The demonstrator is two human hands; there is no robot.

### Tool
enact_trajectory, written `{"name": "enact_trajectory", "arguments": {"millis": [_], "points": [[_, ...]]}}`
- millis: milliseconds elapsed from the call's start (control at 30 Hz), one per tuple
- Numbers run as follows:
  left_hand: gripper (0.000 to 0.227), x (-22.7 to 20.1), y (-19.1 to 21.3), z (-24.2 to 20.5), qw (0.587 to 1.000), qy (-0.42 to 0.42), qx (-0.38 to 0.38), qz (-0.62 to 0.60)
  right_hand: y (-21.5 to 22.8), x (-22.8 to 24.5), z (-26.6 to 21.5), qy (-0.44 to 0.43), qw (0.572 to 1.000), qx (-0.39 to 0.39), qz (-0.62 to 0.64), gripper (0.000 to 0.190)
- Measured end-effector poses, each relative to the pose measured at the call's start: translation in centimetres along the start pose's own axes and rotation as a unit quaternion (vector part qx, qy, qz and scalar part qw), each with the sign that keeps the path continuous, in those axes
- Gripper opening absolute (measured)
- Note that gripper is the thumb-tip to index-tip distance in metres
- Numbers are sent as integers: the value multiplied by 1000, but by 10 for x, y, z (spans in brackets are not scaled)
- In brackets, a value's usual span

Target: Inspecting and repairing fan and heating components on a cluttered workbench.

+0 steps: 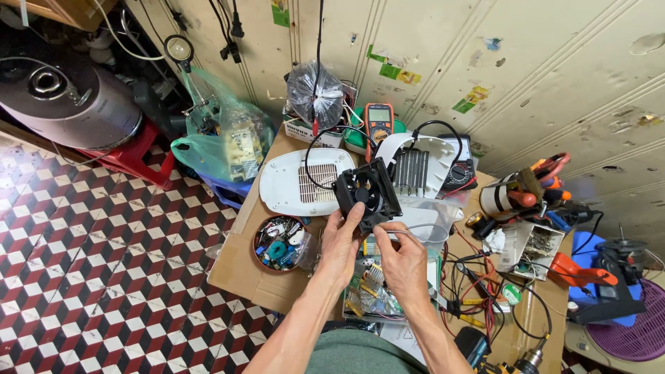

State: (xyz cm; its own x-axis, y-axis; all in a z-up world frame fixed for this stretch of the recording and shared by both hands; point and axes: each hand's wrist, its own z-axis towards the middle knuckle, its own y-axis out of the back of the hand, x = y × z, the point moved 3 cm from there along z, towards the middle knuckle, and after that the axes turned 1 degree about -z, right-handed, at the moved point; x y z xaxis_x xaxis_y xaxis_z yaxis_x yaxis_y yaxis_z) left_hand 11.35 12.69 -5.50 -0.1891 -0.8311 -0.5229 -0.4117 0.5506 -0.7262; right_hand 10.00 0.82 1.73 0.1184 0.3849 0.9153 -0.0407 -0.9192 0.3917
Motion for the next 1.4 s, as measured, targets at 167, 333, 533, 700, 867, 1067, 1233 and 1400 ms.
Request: {"name": "enact_trajectory", "arguments": {"millis": [167, 333, 533, 700, 867, 1067, 1233, 1400], "points": [[60, 6, 3, 1, 1000, 7, -6, -20, 2, -2, 5, -28, 999, 18, -16, 19], [59, 9, 18, 3, 999, 7, -29, -18, -4, 3, 2, -21, 998, 40, -42, 22], [59, 1, 29, 9, 997, 17, -52, -45, 0, 13, -9, 42, 998, 34, -31, 24], [69, -8, 46, 13, 991, 67, -81, -84, -10, -9, -10, -136, 972, 11, 192, 26], [70, -25, 48, 5, 990, 80, -75, -90, -59, -41, -15, -101, 979, 46, 171, 24], [67, -35, 60, 1, 989, 92, -76, -89, -94, -5, -20, -103, 991, 43, 74, 22], [57, -52, 73, -8, 988, 66, -89, -107, -133, -15, -18, -93, 995, 9, -44, 27], [50, -69, 104, -5, 983, 29, -166, -66, -173, -23, -19, -77, 991, 37, -105, 28]]}}
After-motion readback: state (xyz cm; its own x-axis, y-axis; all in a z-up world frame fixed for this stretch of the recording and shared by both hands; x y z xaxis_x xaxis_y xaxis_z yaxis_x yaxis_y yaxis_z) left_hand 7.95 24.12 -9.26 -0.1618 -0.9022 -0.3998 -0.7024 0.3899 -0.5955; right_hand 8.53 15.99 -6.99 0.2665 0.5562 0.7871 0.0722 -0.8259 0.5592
